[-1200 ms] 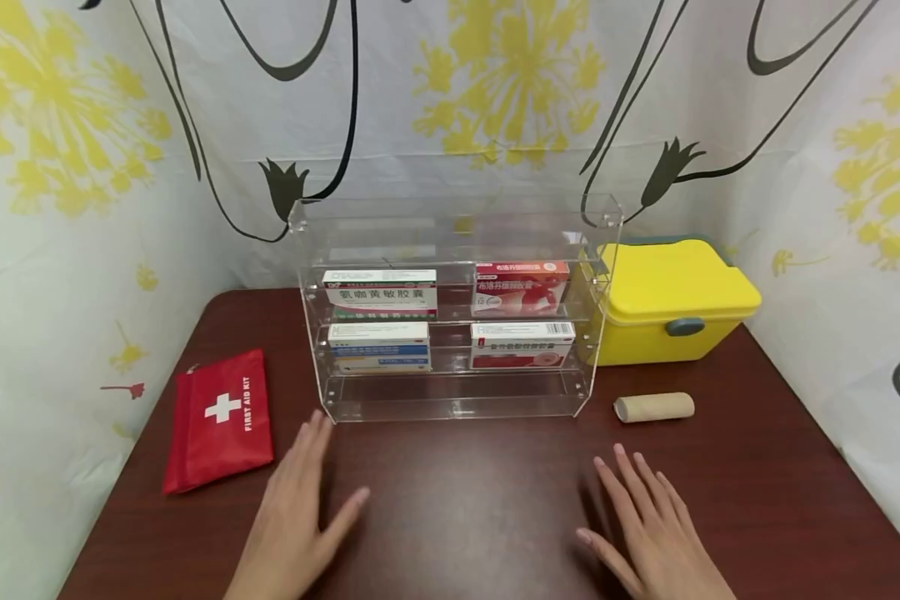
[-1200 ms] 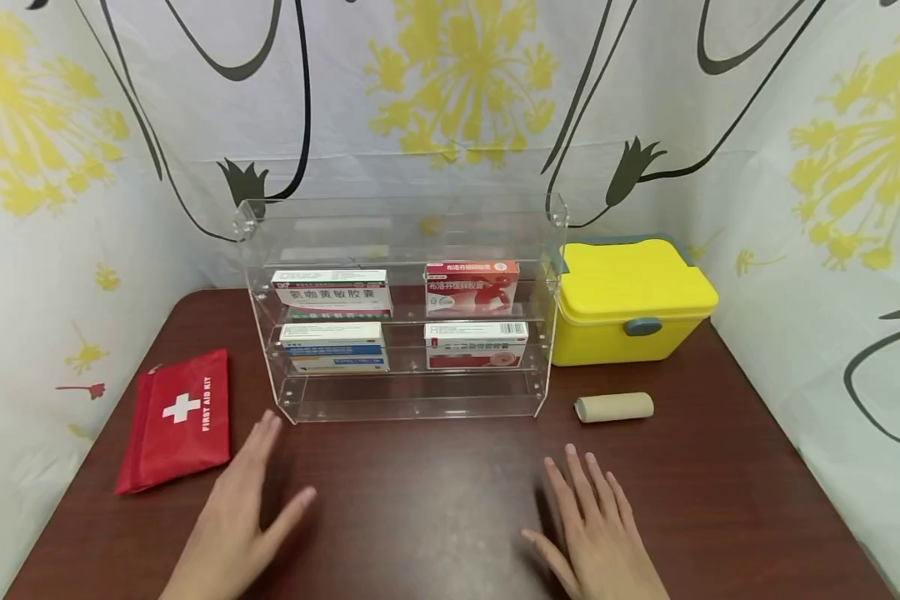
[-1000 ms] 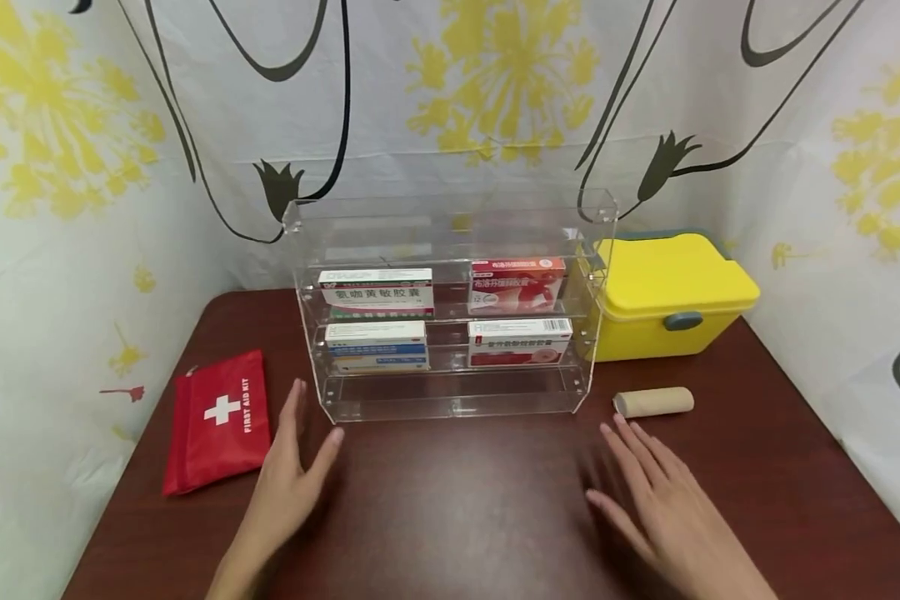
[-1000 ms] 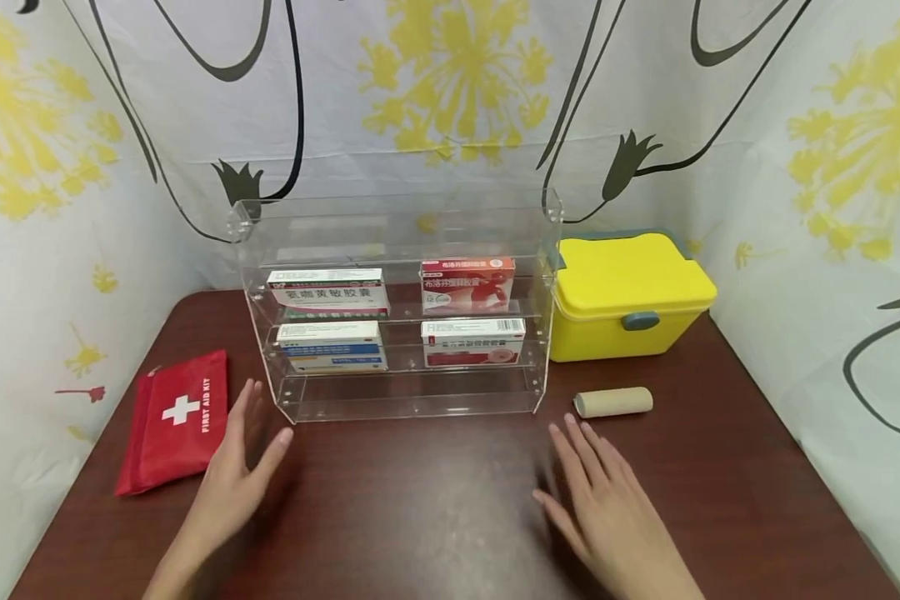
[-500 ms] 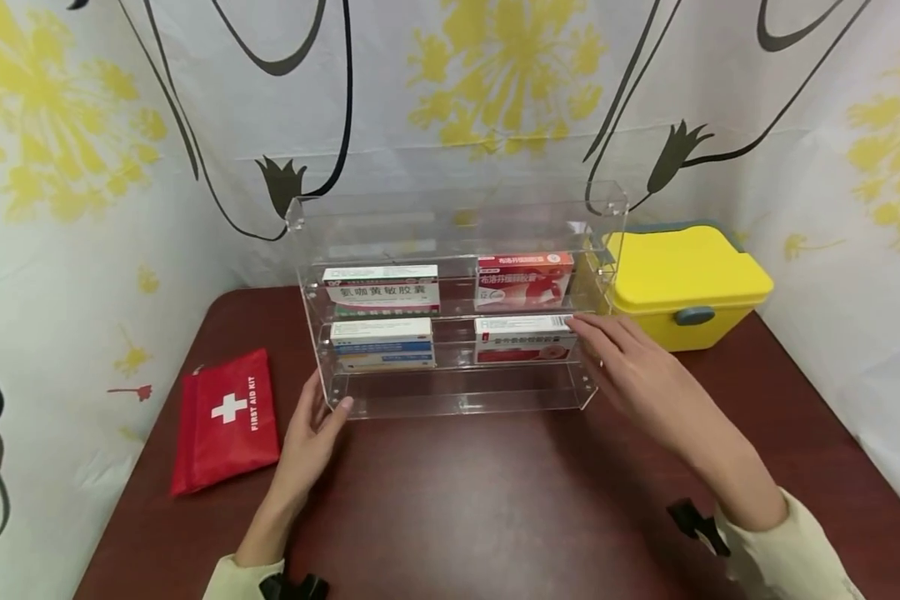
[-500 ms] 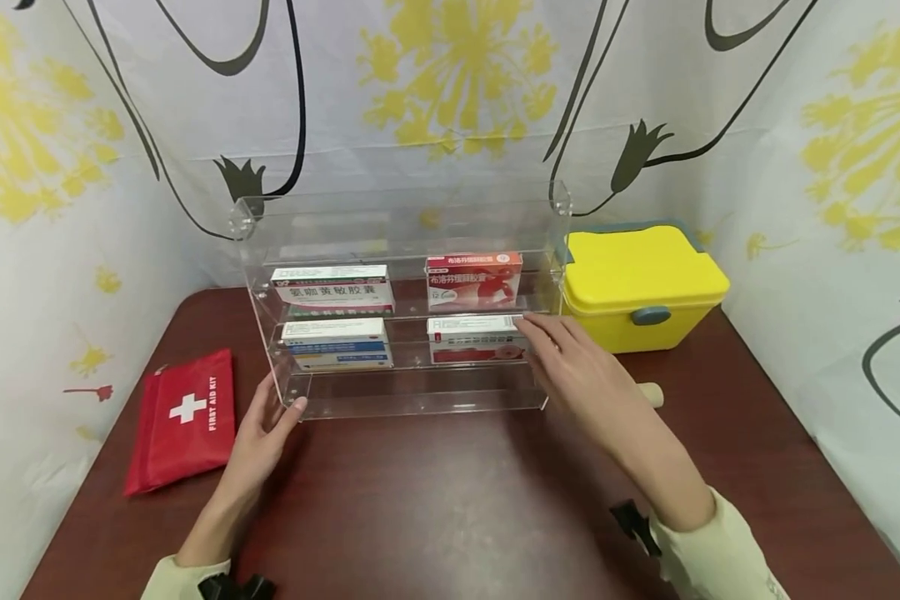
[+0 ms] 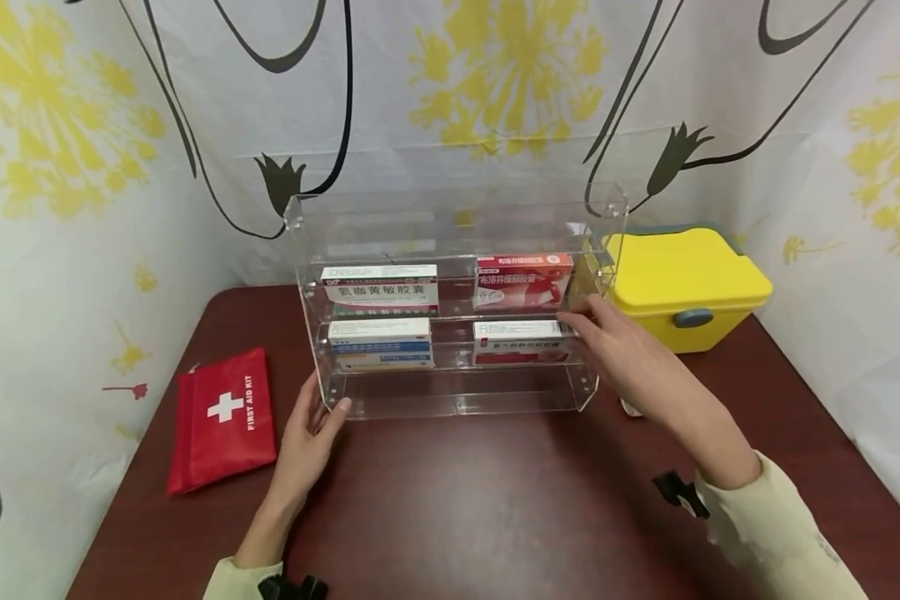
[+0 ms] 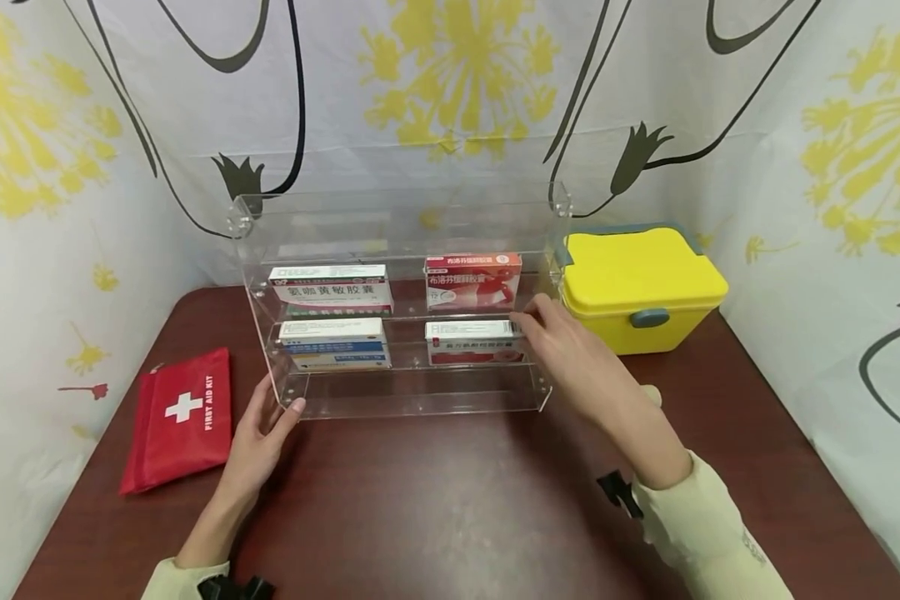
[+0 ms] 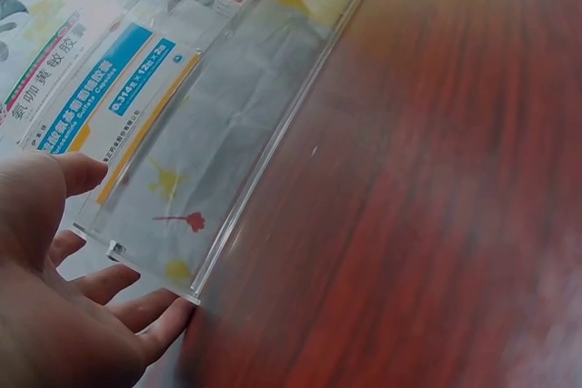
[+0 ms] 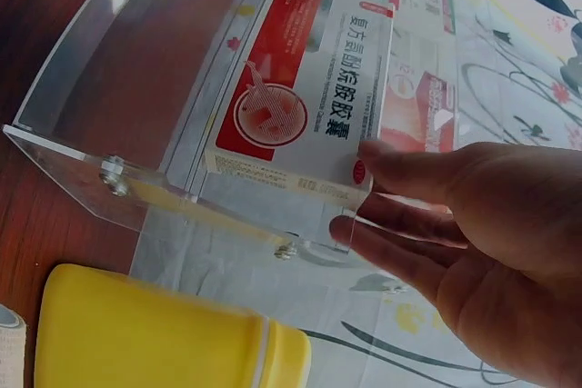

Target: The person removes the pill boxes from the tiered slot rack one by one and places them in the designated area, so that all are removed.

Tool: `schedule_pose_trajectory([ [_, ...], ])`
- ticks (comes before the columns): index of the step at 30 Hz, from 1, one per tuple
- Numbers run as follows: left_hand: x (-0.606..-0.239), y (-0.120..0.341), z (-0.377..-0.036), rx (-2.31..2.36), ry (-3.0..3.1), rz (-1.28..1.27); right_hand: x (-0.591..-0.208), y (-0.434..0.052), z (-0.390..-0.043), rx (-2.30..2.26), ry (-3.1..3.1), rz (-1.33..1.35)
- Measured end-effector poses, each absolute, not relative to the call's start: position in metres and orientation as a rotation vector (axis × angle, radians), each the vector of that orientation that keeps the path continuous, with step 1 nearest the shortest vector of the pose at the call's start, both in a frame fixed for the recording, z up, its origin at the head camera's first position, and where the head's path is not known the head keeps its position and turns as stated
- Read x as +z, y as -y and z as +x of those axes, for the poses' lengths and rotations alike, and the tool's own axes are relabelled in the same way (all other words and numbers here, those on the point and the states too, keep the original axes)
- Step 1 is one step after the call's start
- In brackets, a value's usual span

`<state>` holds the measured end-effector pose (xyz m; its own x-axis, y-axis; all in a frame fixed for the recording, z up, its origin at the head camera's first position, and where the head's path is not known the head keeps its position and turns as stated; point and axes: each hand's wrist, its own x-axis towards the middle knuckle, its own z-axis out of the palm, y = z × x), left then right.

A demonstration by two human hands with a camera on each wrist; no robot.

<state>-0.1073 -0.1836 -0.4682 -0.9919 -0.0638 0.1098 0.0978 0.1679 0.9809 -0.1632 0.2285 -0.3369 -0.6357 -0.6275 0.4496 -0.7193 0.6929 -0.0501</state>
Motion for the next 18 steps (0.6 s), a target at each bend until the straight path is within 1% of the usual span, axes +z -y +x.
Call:
schedule_pose_trajectory([
  [8,-0.47,0.186,-0.104,-1.949,2.271,-0.002,-0.333,-0.23,-0.175,0.498,2.579,1.003],
  [18,-0.474,0.184,-0.104,-1.97,2.247,-0.017,-0.334,-0.234,-0.171,0.56,2.551,0.933],
])
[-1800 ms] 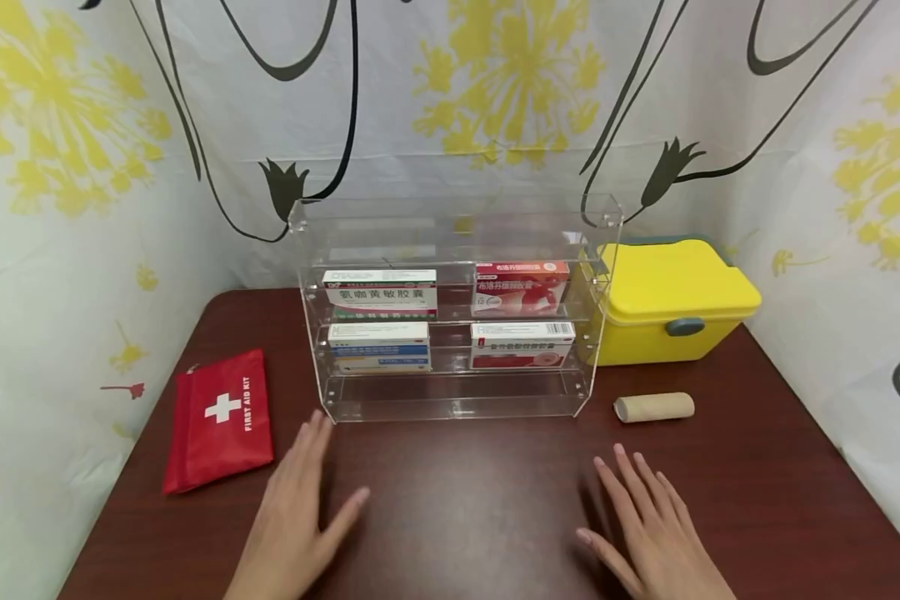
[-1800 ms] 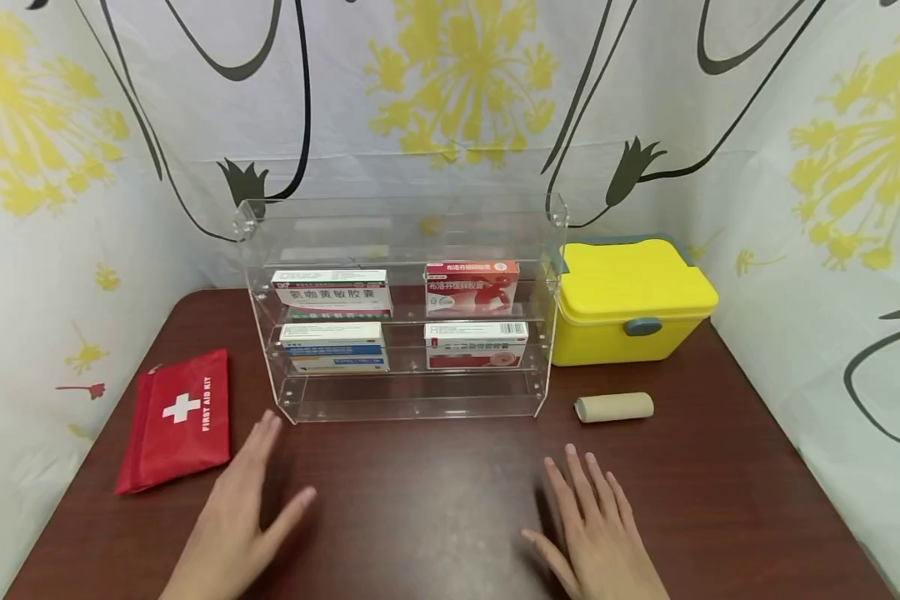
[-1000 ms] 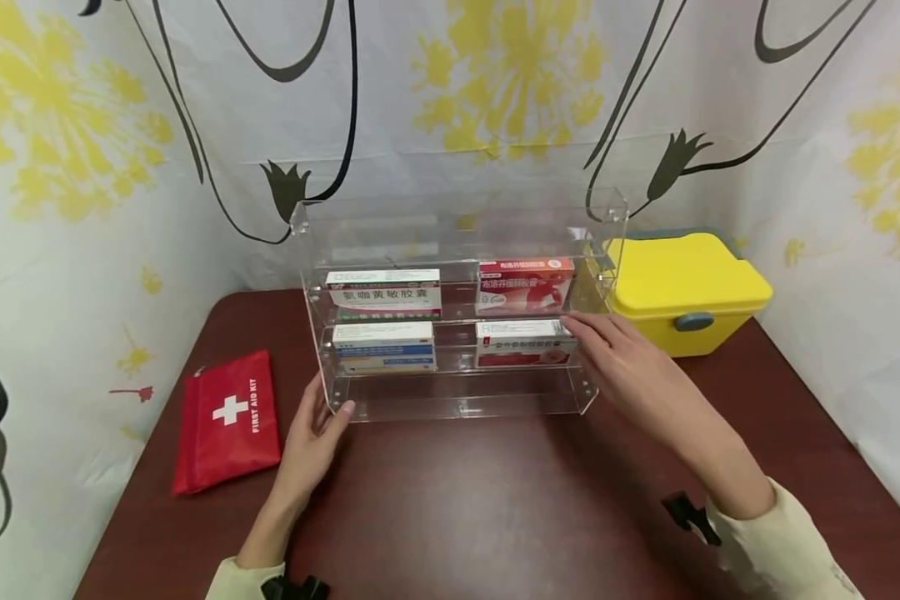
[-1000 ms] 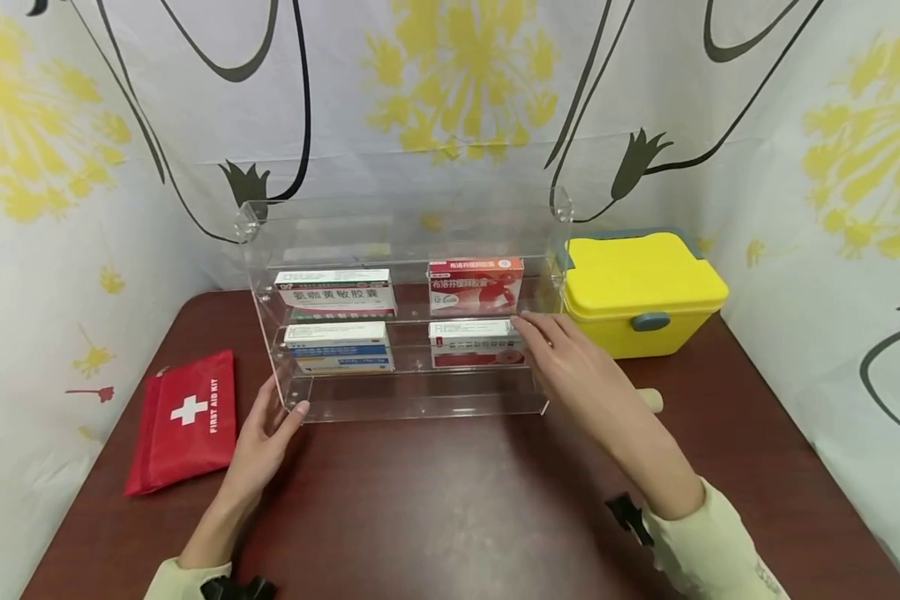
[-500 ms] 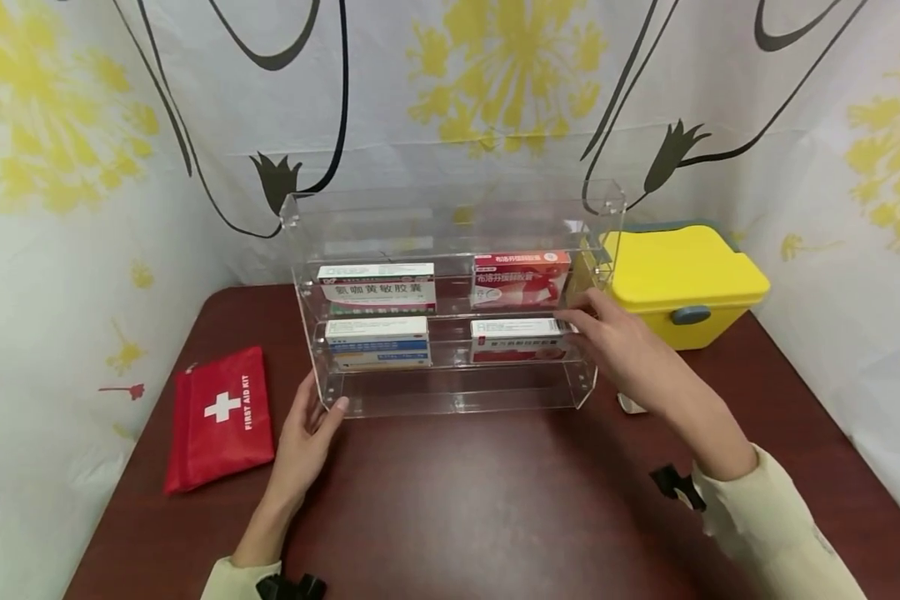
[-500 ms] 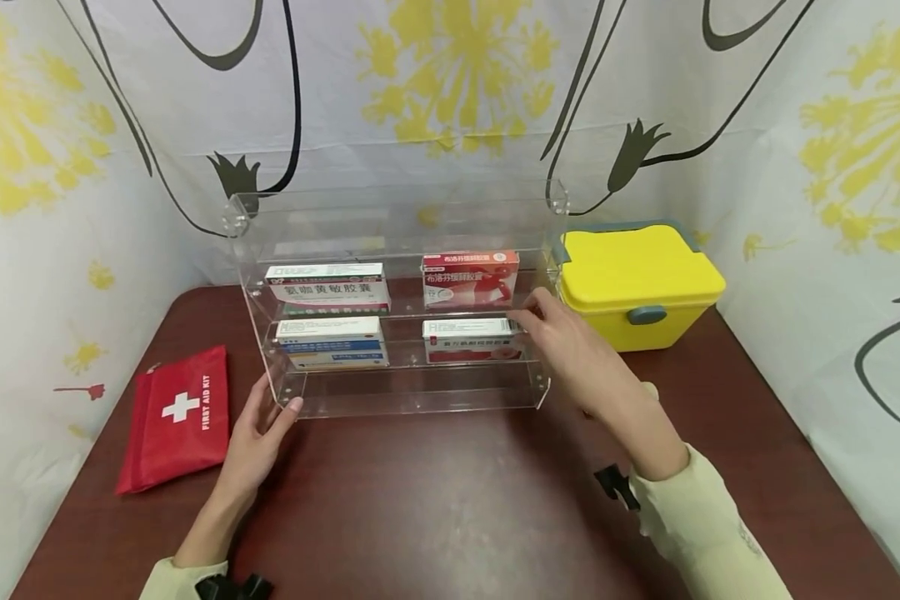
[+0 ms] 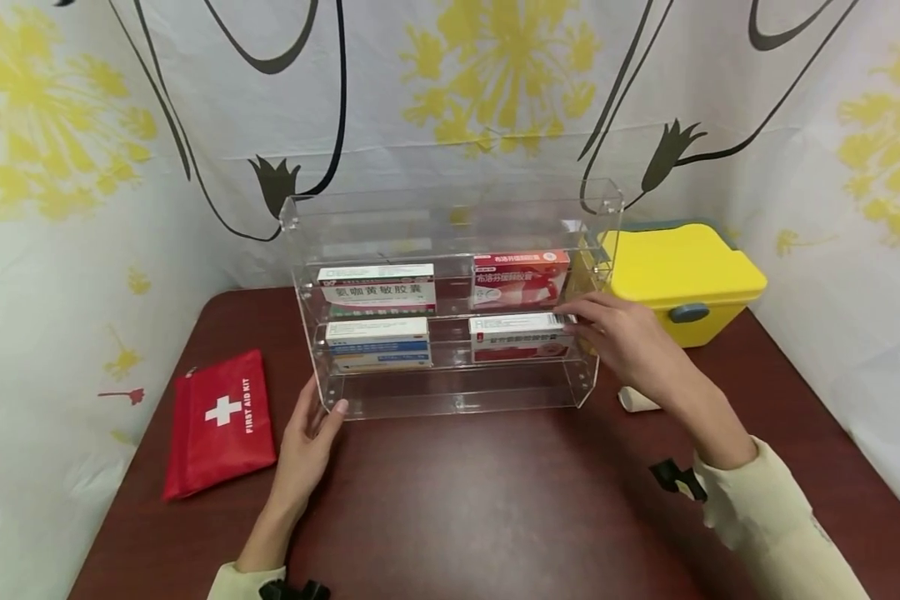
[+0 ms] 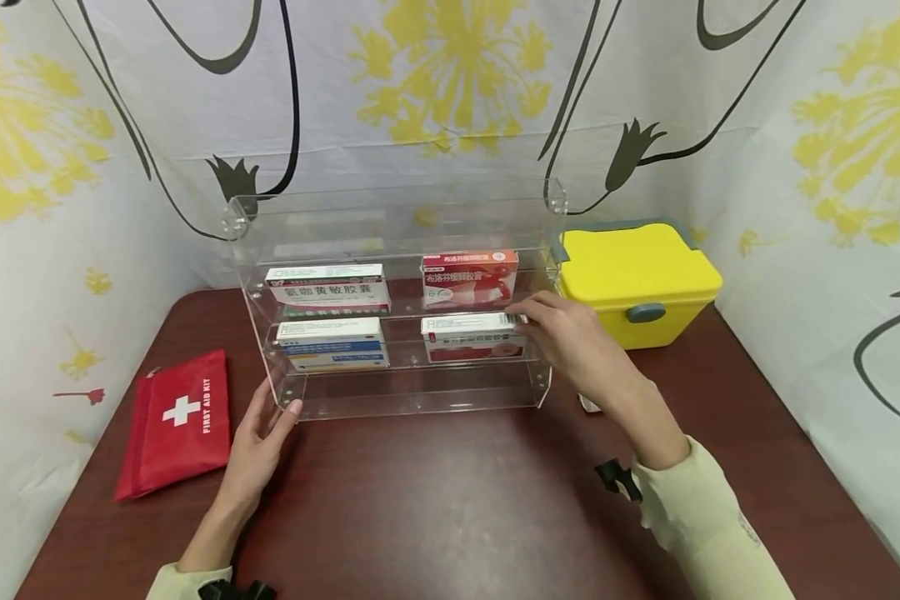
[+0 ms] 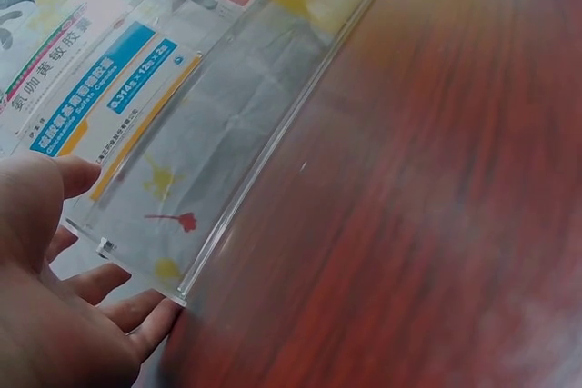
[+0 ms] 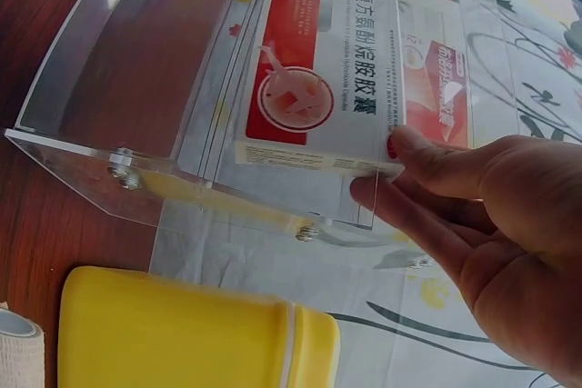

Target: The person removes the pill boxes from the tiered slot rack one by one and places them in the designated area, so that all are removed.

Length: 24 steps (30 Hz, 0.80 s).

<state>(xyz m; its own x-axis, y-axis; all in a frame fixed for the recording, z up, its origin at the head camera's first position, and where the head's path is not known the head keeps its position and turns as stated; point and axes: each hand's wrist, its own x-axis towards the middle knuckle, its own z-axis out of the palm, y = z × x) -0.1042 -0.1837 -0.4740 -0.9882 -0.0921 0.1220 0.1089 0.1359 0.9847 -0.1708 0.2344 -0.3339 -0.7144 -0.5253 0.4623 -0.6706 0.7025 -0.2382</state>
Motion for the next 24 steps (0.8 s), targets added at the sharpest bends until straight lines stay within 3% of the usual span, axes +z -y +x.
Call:
schedule_pose_trajectory([
  [24,-0.476,0.184,-0.106,-1.969,2.267,-0.017,-0.285,-0.236,-0.151,0.542,2.343,0.914],
])
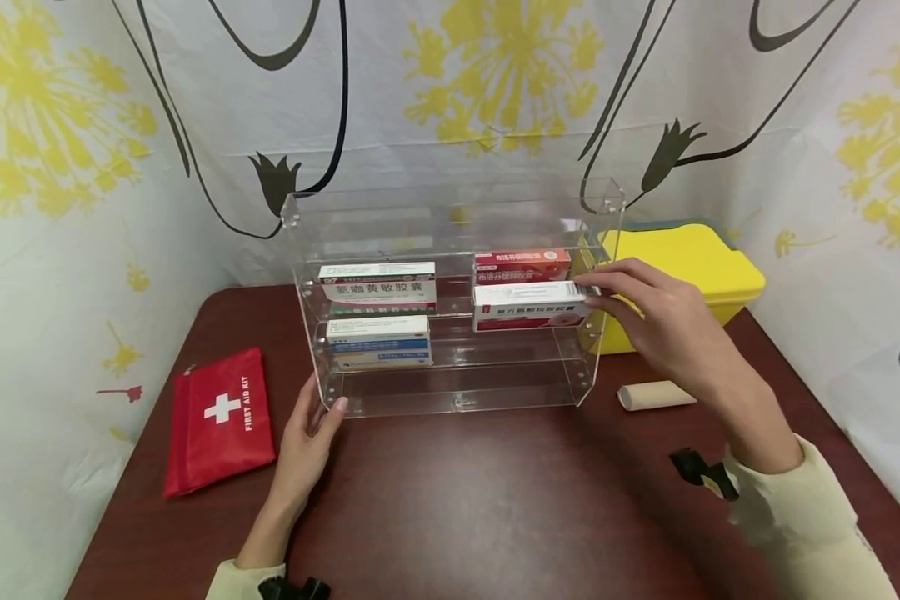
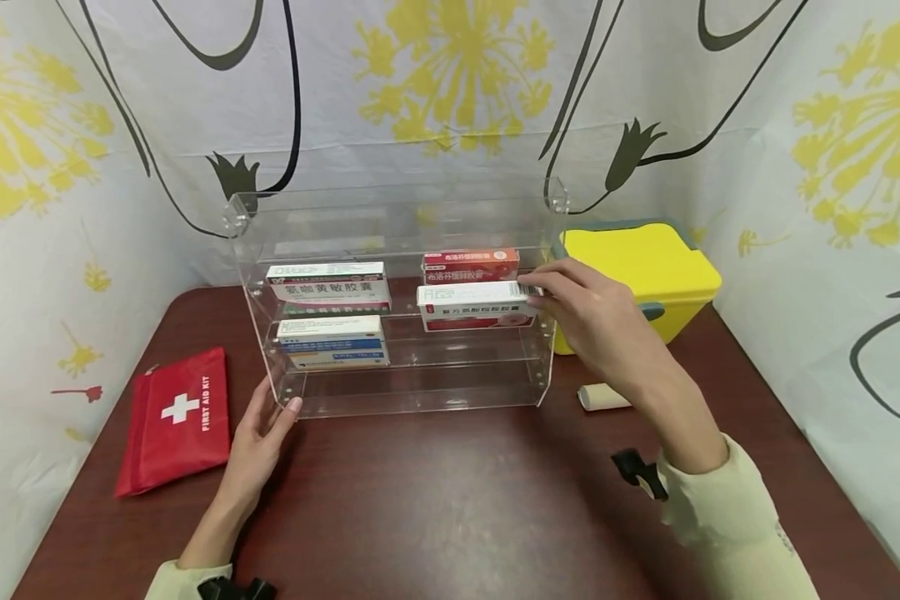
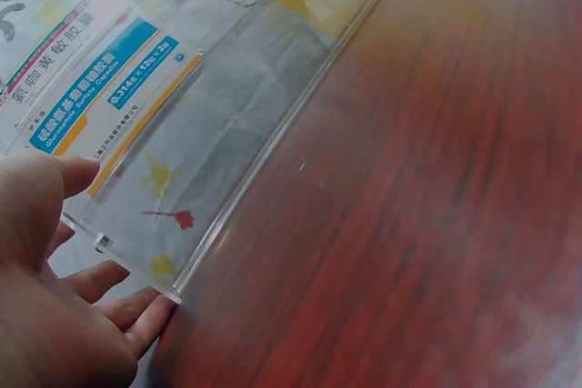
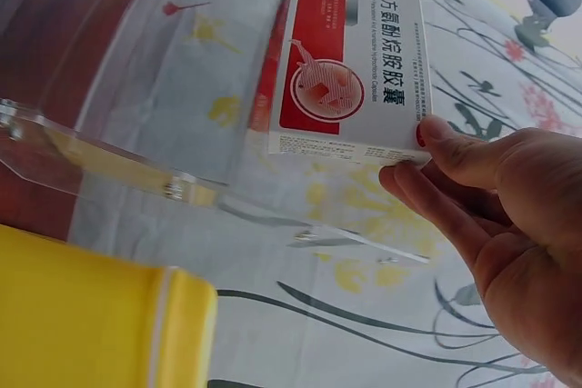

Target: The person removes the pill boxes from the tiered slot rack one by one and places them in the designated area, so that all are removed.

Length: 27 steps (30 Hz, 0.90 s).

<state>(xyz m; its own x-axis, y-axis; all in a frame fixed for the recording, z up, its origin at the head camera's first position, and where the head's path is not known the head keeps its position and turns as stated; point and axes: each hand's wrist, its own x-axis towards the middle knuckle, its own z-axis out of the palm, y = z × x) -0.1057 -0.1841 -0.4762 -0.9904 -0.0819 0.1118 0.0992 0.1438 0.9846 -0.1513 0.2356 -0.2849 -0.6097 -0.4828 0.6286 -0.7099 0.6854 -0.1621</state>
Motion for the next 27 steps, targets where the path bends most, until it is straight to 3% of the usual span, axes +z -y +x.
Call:
schedule_pose_trajectory([
  [10,-0.478,0.186,-0.105,-1.96,2.281,0.025,-0.288,-0.246,-0.132,0.577,2.379,0.985],
  [18,-0.469,0.182,-0.1,-1.986,2.277,0.003,-0.339,-0.258,-0.116,0.833,2.399,1.102],
  [27,-0.464,0.181,-0.099,-1.977,2.243,-0.033,-0.398,-0.263,-0.11,1.092,2.711,1.042],
])
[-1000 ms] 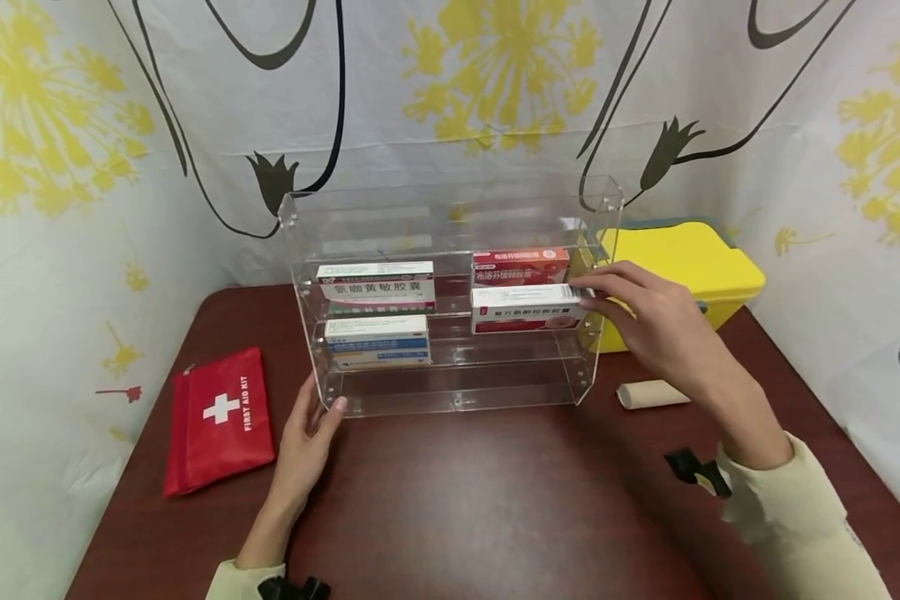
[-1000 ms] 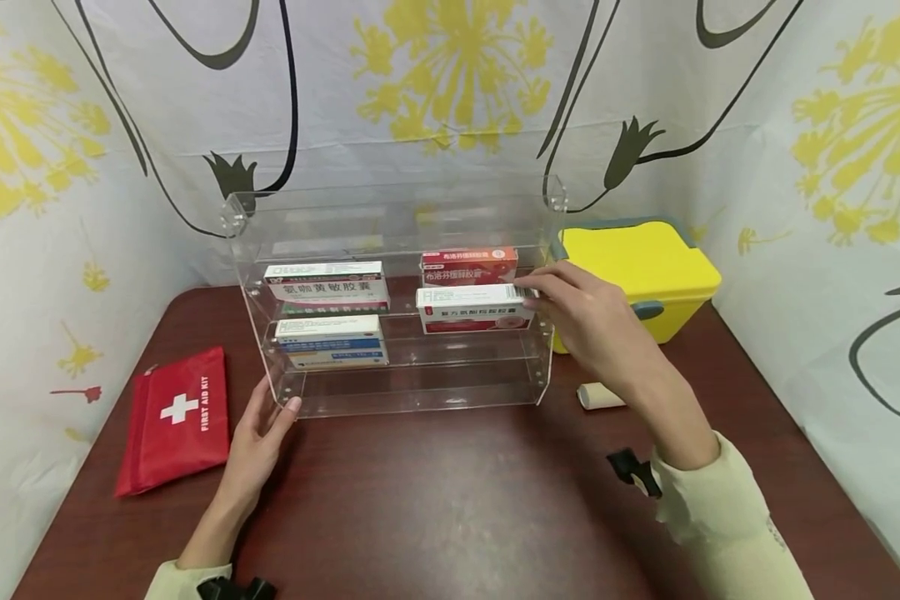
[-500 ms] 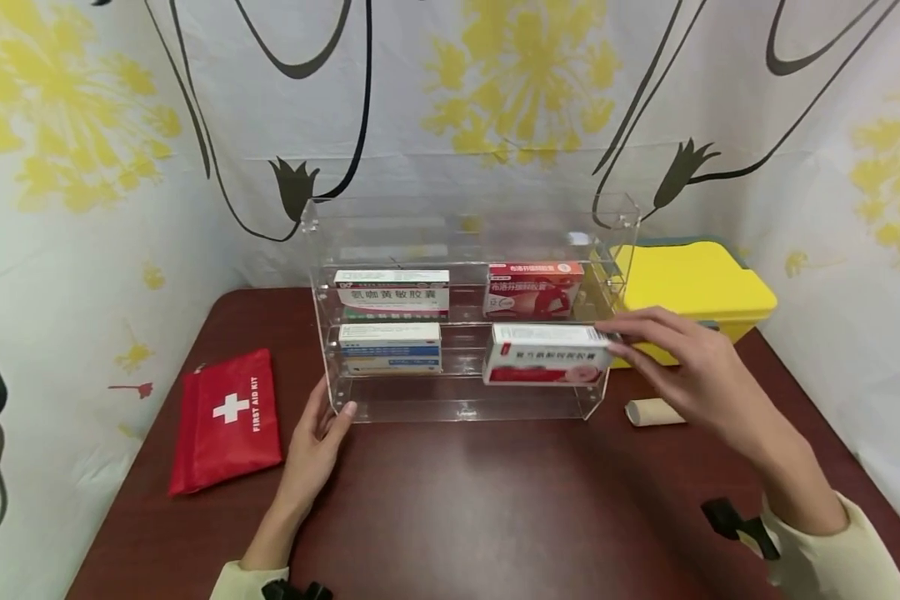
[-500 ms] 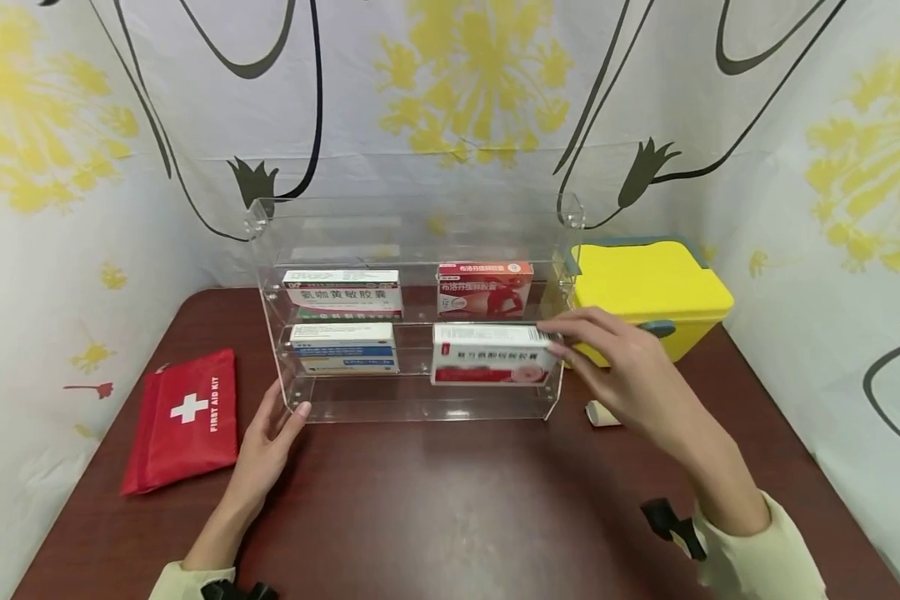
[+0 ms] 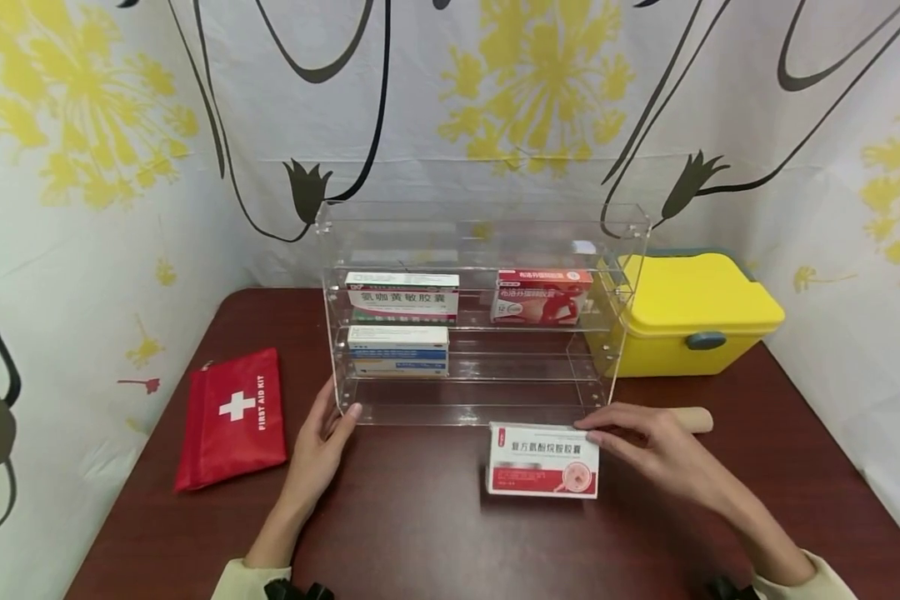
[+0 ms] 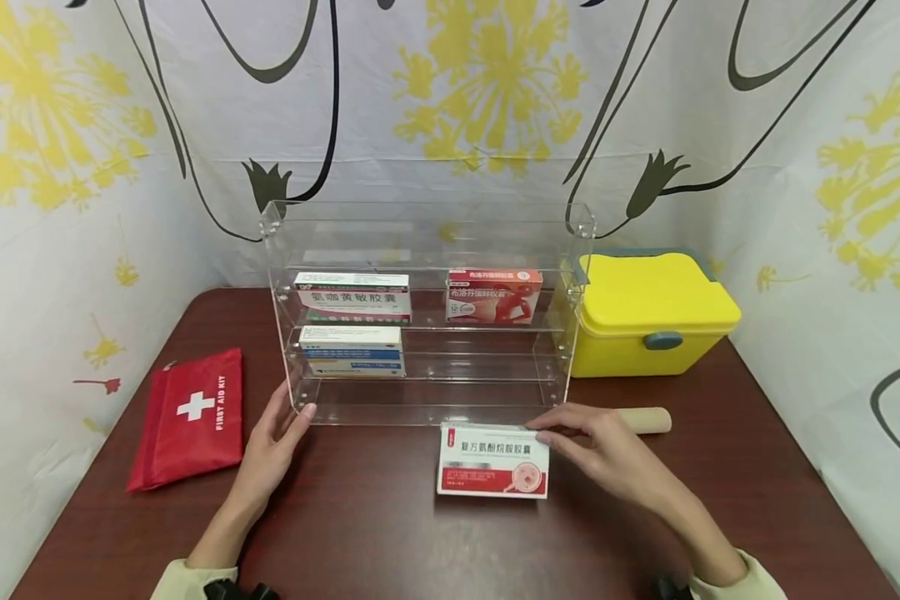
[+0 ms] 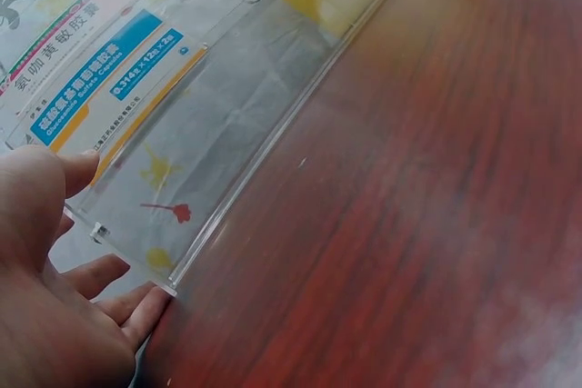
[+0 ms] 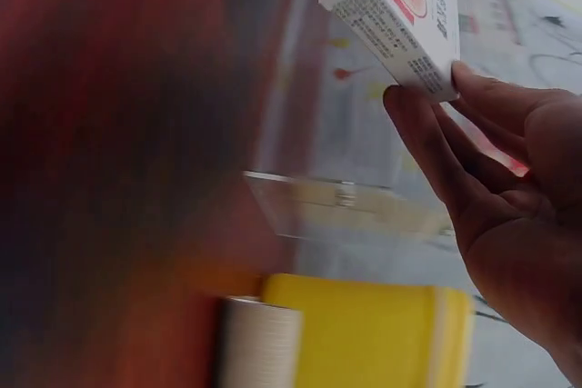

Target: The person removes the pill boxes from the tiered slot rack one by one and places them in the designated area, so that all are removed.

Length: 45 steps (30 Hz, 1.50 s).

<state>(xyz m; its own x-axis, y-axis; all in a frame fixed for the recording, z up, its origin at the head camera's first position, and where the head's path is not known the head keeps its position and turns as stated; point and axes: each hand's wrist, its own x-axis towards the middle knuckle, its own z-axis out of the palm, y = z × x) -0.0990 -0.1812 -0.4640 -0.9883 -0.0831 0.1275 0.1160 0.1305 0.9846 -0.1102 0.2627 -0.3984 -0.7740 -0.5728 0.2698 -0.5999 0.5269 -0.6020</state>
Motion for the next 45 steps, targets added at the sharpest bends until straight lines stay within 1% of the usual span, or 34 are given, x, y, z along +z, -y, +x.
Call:
schedule_pose_trajectory([
  [4,-0.453,0.179,-0.095,-1.981,2.263,-0.026,-0.42,-0.264,-0.114,1.135,2.737,1.057],
  [8,-0.452,0.18,-0.095,-1.968,2.284,-0.015,-0.434,-0.267,-0.116,1.16,2.739,1.06],
  [12,-0.45,0.179,-0.094,-1.963,2.296,0.008,-0.441,-0.269,-0.118,1.132,2.755,1.051],
  [23,-0.448,0.177,-0.093,-1.936,2.322,0.048,-0.453,-0.267,-0.119,0.958,2.796,0.895],
  [36,-0.448,0.177,-0.092,-1.931,2.308,0.049,-0.453,-0.265,-0.118,0.865,2.78,0.87],
  [41,-0.449,0.176,-0.092,-1.905,2.311,0.041,-0.441,-0.267,-0.113,0.815,2.753,0.803],
  [45,-0.448,0.177,-0.092,-1.881,2.331,0.04,-0.424,-0.259,-0.113,0.771,2.679,0.823],
])
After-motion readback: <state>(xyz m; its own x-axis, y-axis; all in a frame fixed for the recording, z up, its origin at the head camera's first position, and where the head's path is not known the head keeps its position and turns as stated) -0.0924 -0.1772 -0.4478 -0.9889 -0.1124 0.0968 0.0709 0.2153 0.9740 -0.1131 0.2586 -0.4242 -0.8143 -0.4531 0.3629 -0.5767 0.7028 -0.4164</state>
